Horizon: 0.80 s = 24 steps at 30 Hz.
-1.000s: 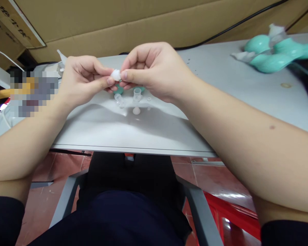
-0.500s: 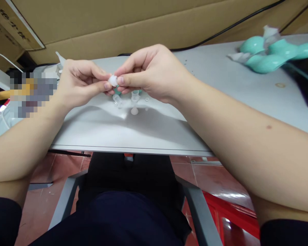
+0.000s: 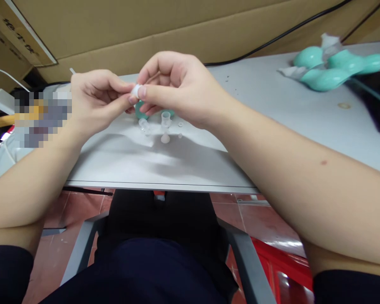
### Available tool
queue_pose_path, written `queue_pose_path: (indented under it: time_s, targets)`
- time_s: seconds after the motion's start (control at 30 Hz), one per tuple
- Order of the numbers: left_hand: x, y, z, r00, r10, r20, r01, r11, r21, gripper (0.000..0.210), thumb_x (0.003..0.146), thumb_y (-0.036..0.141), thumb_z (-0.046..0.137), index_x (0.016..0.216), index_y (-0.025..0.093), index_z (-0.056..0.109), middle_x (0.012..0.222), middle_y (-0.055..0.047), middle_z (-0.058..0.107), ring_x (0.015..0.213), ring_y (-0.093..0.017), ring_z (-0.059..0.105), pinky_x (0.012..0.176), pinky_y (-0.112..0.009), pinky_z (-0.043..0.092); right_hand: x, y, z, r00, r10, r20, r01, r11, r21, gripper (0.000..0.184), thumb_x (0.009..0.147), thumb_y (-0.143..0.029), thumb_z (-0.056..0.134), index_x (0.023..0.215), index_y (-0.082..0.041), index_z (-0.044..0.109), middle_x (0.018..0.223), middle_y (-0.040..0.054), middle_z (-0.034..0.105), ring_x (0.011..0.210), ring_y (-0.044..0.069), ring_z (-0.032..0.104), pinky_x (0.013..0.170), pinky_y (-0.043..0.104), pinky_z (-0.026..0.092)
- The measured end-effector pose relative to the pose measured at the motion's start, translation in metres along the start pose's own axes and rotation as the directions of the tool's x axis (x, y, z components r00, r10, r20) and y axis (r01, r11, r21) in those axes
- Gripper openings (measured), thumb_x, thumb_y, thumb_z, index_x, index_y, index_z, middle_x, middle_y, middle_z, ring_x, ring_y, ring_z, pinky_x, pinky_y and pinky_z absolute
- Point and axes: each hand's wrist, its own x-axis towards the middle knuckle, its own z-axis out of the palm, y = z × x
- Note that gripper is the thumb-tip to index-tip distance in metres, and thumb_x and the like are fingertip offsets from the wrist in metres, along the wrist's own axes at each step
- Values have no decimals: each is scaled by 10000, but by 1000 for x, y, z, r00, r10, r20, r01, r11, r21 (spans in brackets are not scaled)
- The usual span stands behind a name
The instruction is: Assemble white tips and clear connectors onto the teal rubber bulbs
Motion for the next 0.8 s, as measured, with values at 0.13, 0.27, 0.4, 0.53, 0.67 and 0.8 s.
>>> queue_pose_path:
  time_s: [0.13, 0.27, 0.4, 0.53, 0.67, 0.8]
  targets:
    - [1, 3, -7, 999, 24, 41, -27, 998, 58, 306, 1028, 477, 1084, 1052, 258, 871, 1059, -62, 901, 1108, -309, 936, 954, -441, 791, -2, -2, 3, 999, -38, -31, 33, 992, -123, 540, 757, -504, 1340, 840, -322, 839, 802, 8, 833, 782, 241, 807, 772, 384, 673]
    - [4, 3, -17, 993, 36, 110, -50, 991, 120, 177, 983, 314, 1036, 1116, 251, 937, 1098, -74, 906, 987, -269, 902, 915, -400, 754, 2, 1, -1, 993, -94, -73, 82, 985, -153, 526, 781, -530, 1297, 818, -347, 805, 732, -41, 774, 687, 206, 722, 675, 370, 551]
    - [8, 3, -28, 969, 24, 244, -80, 972, 221, 283, 882, 222, 1009, 1153, 297, 986, 1102, -58, 926, 948, -262, 865, 896, -399, 732, 5, 4, -8, 980, -101, -169, 77, 986, -145, 373, 780, -374, 1218, 835, -371, 849, 730, -21, 726, 680, 242, 671, 705, 428, 531]
    - [8, 7, -32, 875, 115, 470, -272, 920, 281, 408, 916, 201, 896, 1283, 333, 1017, 1330, -53, 961, 967, -259, 847, 930, -437, 708, 5, 7, -10, 985, -75, -156, 37, 971, -234, 289, 837, -383, 1181, 850, -425, 895, 779, 19, 764, 766, 314, 682, 806, 511, 640]
    - [5, 7, -28, 829, 79, 553, -305, 893, 330, 449, 880, 195, 876, 1282, 339, 1014, 1365, -43, 955, 1001, -290, 882, 990, -463, 700, 4, 7, -9, 991, -68, -116, 38, 968, -248, 242, 890, -290, 1129, 844, -378, 909, 770, 1, 785, 731, 252, 686, 742, 435, 609]
    - [2, -1, -24, 804, 41, 593, -318, 872, 371, 427, 868, 213, 851, 1243, 344, 1006, 1283, -56, 943, 1071, -347, 913, 996, -484, 705, 3, 5, -7, 992, -70, -102, 42, 966, -253, 278, 958, -254, 1136, 843, -333, 895, 757, -9, 775, 709, 200, 688, 709, 362, 578]
